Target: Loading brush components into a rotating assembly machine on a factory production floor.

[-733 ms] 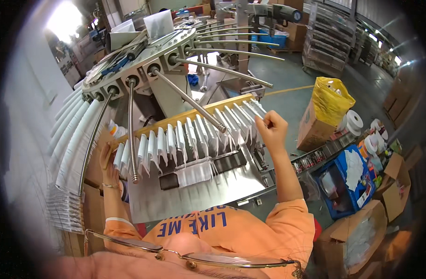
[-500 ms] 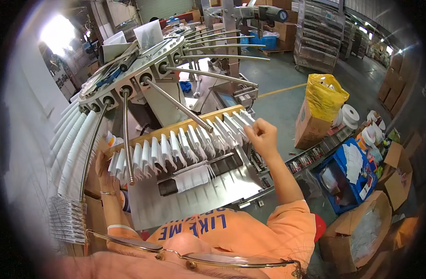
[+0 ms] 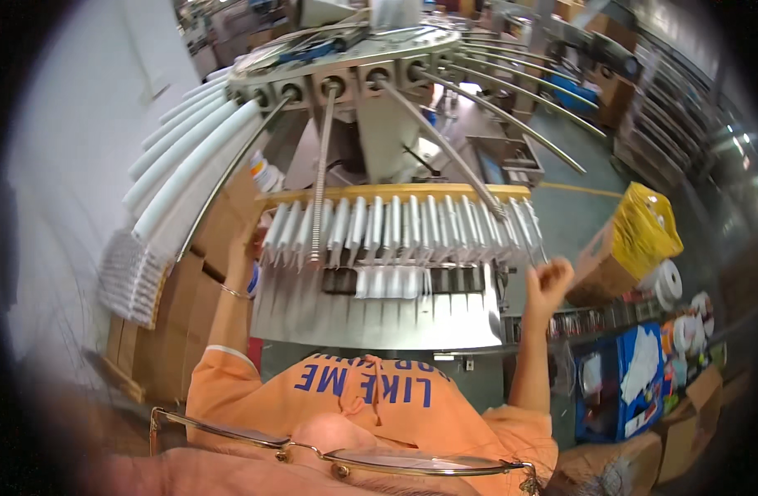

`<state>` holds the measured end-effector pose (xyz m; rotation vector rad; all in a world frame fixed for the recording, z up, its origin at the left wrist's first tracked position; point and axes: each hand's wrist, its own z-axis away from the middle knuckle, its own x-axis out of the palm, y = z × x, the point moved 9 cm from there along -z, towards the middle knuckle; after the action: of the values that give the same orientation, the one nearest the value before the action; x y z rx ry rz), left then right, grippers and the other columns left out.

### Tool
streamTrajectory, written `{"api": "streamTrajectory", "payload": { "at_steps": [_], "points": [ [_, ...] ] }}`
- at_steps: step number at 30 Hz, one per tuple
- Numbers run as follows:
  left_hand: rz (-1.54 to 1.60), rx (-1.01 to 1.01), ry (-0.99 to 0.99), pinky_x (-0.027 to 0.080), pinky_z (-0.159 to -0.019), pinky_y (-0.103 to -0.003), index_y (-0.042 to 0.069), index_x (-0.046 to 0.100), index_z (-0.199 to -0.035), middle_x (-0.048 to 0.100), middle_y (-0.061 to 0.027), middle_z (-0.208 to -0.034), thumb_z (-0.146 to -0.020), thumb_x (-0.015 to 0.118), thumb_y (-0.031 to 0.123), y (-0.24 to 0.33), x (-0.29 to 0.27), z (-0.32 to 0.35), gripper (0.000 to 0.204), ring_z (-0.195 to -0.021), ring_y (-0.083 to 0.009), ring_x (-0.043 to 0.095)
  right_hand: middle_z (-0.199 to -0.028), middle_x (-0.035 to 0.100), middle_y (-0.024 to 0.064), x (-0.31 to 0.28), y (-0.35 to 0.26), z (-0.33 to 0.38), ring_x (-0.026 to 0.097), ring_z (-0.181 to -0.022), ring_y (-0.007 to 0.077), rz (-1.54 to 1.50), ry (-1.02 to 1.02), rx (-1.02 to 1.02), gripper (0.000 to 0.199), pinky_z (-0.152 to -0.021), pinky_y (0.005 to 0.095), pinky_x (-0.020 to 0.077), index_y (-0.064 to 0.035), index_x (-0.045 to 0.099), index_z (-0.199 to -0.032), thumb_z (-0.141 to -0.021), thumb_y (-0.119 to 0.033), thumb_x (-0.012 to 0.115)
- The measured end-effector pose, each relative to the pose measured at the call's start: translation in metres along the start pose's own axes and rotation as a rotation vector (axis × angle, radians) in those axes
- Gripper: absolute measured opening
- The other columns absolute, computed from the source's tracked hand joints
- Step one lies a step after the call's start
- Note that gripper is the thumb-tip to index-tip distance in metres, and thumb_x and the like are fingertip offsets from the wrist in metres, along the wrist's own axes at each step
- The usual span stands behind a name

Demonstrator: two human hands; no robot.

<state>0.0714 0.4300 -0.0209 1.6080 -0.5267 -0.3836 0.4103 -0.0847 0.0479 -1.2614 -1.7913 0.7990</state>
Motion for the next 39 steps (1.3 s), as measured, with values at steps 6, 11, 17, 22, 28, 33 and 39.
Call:
{"api": "streamTrajectory", "payload": {
  "at_steps": [6,11,17,22,28,33,39],
  "points": [
    [-1.252,0.766,-0.154,0.037,-0.089,-0.036,0.000,0.048,-0.111,0.045,-0.0175,-0.119,-0.081,0.052,0.019,0.043,0.129,0.149,0.036,-0.108,-0.0307,0.044,-0.091,0.050,0.0105,0.073,-0.006,0.079,0.049,-0.085,0.0262,0.737,-0.661,-0.324,0.025,-0.074,0.0328,0.0393,-0.0022,0.049,-0.097,-0.073,-0.003,0.055],
    [-1.257,0.898,-0.239,0.036,-0.090,-0.036,0.000,0.047,-0.112,0.043,-0.0161,-0.120,-0.074,0.060,0.014,0.059,0.175,0.166,0.042,-0.110,-0.0300,0.041,-0.113,0.047,0.0161,0.108,0.004,0.089,0.041,-0.108,0.0346,0.957,-0.778,-0.523,0.052,-0.090,0.0418,0.0318,-0.0023,0.045,-0.118,-0.069,-0.009,0.062],
    [-1.272,0.672,-0.489,0.043,-0.071,-0.034,0.004,0.058,-0.093,0.056,-0.0103,-0.096,-0.073,0.061,0.013,0.035,0.171,0.164,0.022,-0.084,-0.0257,0.052,-0.079,0.054,0.0066,0.096,-0.017,0.090,0.053,-0.075,0.0281,0.799,-0.758,-0.543,0.014,-0.066,0.0380,0.0409,-0.0062,0.057,-0.078,-0.067,-0.009,0.065],
    [0.126,-0.344,-0.265,0.040,-0.052,-0.027,0.006,0.055,-0.081,0.055,-0.0031,-0.063,-0.082,0.058,0.013,0.009,0.126,0.145,0.007,-0.055,-0.0149,0.050,-0.072,0.054,0.0035,0.063,-0.005,0.105,0.052,-0.063,0.0105,0.165,-0.710,0.282,0.015,-0.055,0.0236,0.0414,0.0001,0.057,-0.085,-0.076,-0.010,0.064],
    [0.617,-0.436,-0.677,0.038,-0.051,-0.023,0.003,0.049,-0.096,0.054,-0.0057,-0.068,-0.083,0.055,0.006,0.031,0.163,0.175,0.015,-0.056,-0.0115,0.048,-0.076,0.055,0.0096,0.129,-0.026,0.190,0.051,-0.062,0.0148,-0.445,-0.736,0.601,0.029,-0.056,0.0259,0.0403,0.0039,0.053,-0.093,-0.087,-0.024,0.051],
    [0.296,-0.324,-0.699,0.045,-0.057,-0.023,0.002,0.051,-0.098,0.055,-0.0046,-0.074,-0.081,0.054,0.004,0.027,0.095,0.128,0.017,-0.061,-0.0121,0.053,-0.075,0.054,0.0095,0.134,-0.070,0.220,0.051,-0.059,0.0145,-0.312,-0.528,0.371,0.020,-0.053,0.0257,0.0402,0.0053,0.057,-0.085,-0.078,-0.014,0.055],
    [0.506,-0.068,-0.376,0.042,-0.054,-0.021,0.001,0.050,-0.104,0.053,-0.0014,-0.076,-0.085,0.051,0.007,0.034,0.047,0.014,0.020,-0.062,-0.0071,0.051,-0.071,0.054,0.0105,0.145,-0.155,0.264,0.051,-0.051,0.0141,0.085,-0.312,-0.041,0.018,-0.048,0.0238,0.0394,0.0049,0.060,-0.087,-0.077,-0.010,0.060]
  ]
}}
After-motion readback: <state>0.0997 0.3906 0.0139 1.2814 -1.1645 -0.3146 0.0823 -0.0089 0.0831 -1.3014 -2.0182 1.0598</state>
